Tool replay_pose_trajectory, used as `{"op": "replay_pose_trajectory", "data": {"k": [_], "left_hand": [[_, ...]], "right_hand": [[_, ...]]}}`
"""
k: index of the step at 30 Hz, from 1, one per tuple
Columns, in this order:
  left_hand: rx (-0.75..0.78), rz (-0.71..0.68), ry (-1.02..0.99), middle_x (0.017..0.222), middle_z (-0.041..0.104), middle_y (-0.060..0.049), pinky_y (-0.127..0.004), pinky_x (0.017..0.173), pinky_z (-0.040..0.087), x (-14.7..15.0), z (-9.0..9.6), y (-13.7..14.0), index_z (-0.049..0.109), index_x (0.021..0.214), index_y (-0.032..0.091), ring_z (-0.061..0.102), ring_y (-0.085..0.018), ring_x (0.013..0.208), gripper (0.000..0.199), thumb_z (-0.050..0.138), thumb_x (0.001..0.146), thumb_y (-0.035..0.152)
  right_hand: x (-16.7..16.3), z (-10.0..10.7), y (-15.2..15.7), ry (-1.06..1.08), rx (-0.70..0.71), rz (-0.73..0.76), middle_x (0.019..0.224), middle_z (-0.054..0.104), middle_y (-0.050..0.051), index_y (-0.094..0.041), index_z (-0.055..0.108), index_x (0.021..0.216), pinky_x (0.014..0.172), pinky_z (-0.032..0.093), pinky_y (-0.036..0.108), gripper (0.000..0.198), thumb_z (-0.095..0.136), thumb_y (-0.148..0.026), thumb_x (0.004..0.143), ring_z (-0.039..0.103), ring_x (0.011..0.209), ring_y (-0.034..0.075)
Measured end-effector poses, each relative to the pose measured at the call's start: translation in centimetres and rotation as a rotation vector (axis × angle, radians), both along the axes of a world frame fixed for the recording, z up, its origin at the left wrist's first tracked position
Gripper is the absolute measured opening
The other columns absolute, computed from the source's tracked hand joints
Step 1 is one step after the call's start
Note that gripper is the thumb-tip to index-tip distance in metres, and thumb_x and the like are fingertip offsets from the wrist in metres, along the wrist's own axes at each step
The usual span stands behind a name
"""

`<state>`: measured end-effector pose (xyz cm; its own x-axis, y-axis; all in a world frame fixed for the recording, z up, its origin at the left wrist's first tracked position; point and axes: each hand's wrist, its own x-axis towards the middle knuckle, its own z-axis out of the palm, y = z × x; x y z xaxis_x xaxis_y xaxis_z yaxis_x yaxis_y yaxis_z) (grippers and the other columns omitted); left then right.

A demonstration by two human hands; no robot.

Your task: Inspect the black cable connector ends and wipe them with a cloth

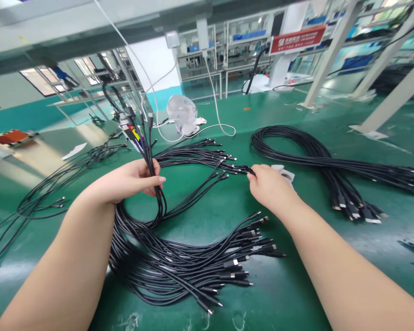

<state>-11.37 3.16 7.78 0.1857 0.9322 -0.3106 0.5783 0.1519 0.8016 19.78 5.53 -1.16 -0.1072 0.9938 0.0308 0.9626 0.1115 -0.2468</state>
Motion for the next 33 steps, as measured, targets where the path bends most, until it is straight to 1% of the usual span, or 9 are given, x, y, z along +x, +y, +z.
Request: {"op": "replay_pose_trajectory", "data": {"k": [5,8,15,17,20,23,25,30,33], "left_hand": [[0.016,-0.037,-0.011,0.064,0.055,0.001,-0.030,0.053,0.056,-0.3,-0.7,0.4,0.049,0.078,0.018,0.062,-0.017,0.057,0.031,0.073,0.070,0.036],[-0.005,-0.053,-0.067,0.067,0.057,0.001,-0.028,0.055,0.056,-0.6,-0.8,0.6,0.052,0.080,0.017,0.062,-0.016,0.059,0.032,0.077,0.066,0.031],[-0.067,0.074,-0.249,0.069,0.061,-0.001,-0.025,0.055,0.051,-0.3,-1.2,1.1,0.054,0.082,0.015,0.065,-0.018,0.061,0.029,0.076,0.066,0.024],[-0.064,0.081,-0.349,0.068,0.060,-0.001,-0.025,0.056,0.050,-0.2,-1.7,1.3,0.053,0.080,0.015,0.064,-0.016,0.060,0.028,0.076,0.067,0.025],[0.041,0.112,-0.625,0.065,0.052,0.003,-0.024,0.057,0.049,0.1,-1.9,1.4,0.052,0.082,0.016,0.055,-0.011,0.056,0.026,0.074,0.071,0.025],[0.189,0.192,-0.876,0.062,0.043,0.006,-0.020,0.055,0.045,0.2,-0.8,1.0,0.049,0.078,0.018,0.045,-0.006,0.052,0.024,0.071,0.077,0.026],[0.270,0.247,-0.966,0.061,0.037,0.007,-0.016,0.051,0.040,0.3,0.5,0.6,0.046,0.073,0.017,0.040,-0.004,0.050,0.028,0.072,0.077,0.026],[0.430,0.356,-0.937,0.057,0.030,0.007,-0.013,0.038,0.026,1.5,3.4,-0.8,0.050,0.072,0.018,0.028,-0.003,0.042,0.027,0.070,0.081,0.033],[0.334,0.298,-0.913,0.053,0.026,0.007,-0.013,0.033,0.016,3.6,3.5,-1.8,0.047,0.067,0.018,0.019,-0.003,0.038,0.033,0.067,0.081,0.041]], "right_hand": [[0.1,-0.3,0.1,-0.005,0.013,0.019,0.071,0.052,0.005,-0.019,0.038,0.067,0.054,0.026,0.026,0.022,0.040,-0.024,0.088,0.049,0.063,0.017],[0.2,-0.5,0.1,-0.005,0.029,0.021,0.071,0.052,0.005,-0.019,0.038,0.067,0.054,0.026,0.026,0.022,0.040,-0.024,0.088,0.049,0.064,0.017],[0.2,-0.6,0.1,-0.004,0.042,0.018,0.072,0.053,0.006,-0.019,0.040,0.067,0.054,0.027,0.027,0.021,0.039,-0.024,0.087,0.049,0.063,0.017],[0.2,-0.5,0.1,0.007,0.045,0.017,0.072,0.053,0.006,-0.019,0.039,0.067,0.054,0.028,0.027,0.021,0.039,-0.024,0.087,0.049,0.064,0.017],[0.1,-0.1,0.0,0.022,0.039,0.012,0.071,0.051,0.005,-0.020,0.037,0.066,0.055,0.028,0.027,0.022,0.039,-0.024,0.088,0.049,0.065,0.018],[-0.2,0.4,-0.1,0.037,0.022,0.003,0.071,0.051,0.005,-0.020,0.036,0.066,0.055,0.029,0.027,0.023,0.038,-0.024,0.088,0.049,0.065,0.018],[-0.4,0.7,-0.2,0.052,0.008,-0.002,0.069,0.050,0.005,-0.020,0.036,0.065,0.055,0.029,0.027,0.023,0.038,-0.023,0.088,0.049,0.063,0.018],[-0.3,0.6,-0.1,0.122,0.070,0.003,0.065,0.048,0.004,-0.020,0.034,0.062,0.053,0.028,0.027,0.025,0.039,-0.027,0.085,0.046,0.058,0.017],[-0.2,0.4,-0.2,0.241,0.132,0.010,0.066,0.049,0.003,-0.020,0.038,0.063,0.053,0.029,0.027,0.027,0.043,-0.033,0.086,0.045,0.059,0.016]]}}
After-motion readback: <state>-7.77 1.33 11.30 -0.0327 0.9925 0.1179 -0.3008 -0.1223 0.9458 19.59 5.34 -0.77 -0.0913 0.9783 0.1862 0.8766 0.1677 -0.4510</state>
